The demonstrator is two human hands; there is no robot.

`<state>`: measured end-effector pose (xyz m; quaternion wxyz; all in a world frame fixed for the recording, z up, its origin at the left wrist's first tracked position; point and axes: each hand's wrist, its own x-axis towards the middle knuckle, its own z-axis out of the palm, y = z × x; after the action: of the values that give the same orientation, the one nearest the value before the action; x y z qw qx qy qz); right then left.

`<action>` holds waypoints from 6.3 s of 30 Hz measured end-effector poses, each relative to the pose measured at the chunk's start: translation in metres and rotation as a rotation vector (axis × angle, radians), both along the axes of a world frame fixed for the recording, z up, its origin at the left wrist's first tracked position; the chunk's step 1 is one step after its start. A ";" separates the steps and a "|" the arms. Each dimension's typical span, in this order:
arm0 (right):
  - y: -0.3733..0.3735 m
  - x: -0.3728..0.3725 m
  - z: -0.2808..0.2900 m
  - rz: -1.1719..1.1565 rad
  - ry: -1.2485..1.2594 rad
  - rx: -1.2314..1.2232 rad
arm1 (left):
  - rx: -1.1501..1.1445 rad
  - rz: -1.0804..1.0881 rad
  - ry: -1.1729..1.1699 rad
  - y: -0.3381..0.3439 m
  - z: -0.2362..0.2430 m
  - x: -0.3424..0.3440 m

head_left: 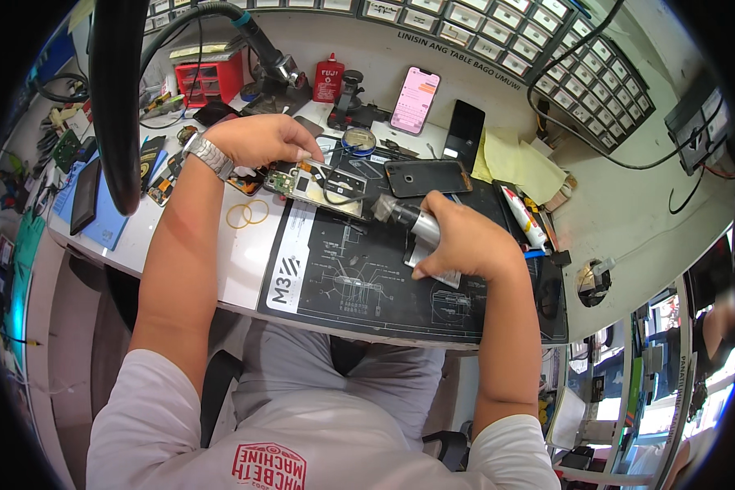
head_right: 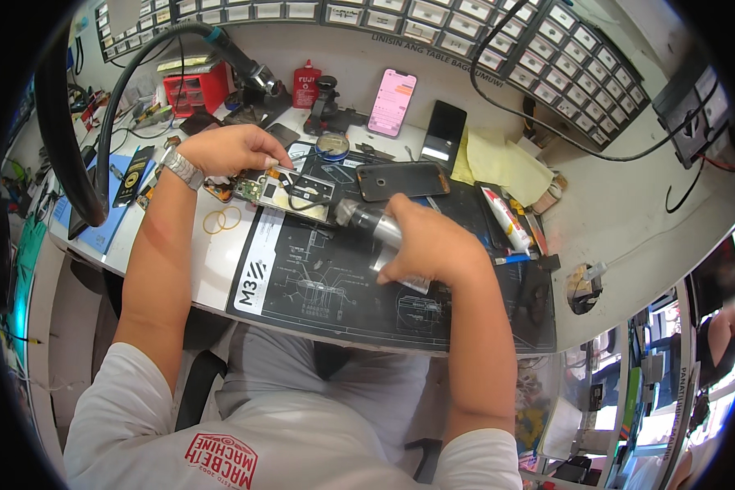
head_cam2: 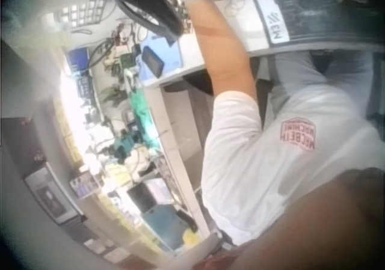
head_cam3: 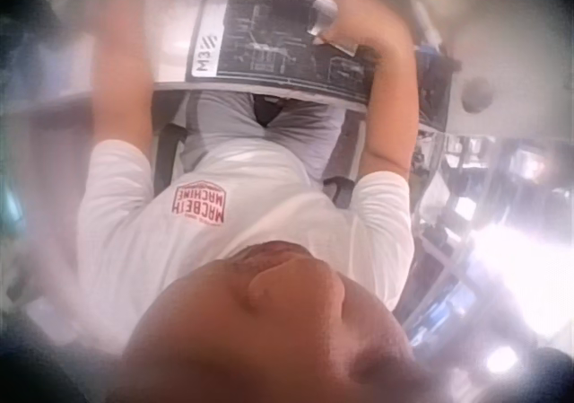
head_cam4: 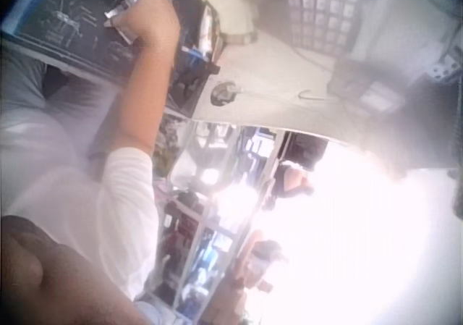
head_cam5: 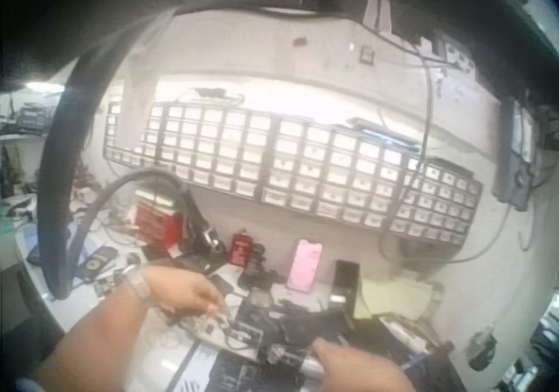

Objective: The person disassembles a smartphone, removes the back cover and battery, and uses a heat gun and screwdriver to separate components. The person then reassembles the device by reconnecting the battery and replacing the back cover.

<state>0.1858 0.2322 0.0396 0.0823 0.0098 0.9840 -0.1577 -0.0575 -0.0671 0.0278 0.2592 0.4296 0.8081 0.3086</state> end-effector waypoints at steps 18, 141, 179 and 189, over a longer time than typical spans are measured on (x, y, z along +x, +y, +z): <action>0.044 -0.057 0.001 -0.303 0.525 -1.047 | -0.048 -0.582 -0.174 0.088 -0.017 0.119; -0.024 -0.040 -0.017 -0.072 0.816 -1.395 | 0.219 -0.307 0.414 0.093 -0.042 0.110; -0.031 -0.037 -0.022 0.010 0.763 -1.395 | 0.183 -0.296 0.406 0.094 -0.046 0.108; -0.035 -0.040 -0.024 0.003 0.750 -1.410 | 0.227 -0.298 0.386 0.094 -0.057 0.104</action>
<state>0.1458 0.1970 0.0159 -0.2671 -0.0995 0.6146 -0.7356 0.0463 0.0273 -0.0297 0.0932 0.6212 0.7305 0.2681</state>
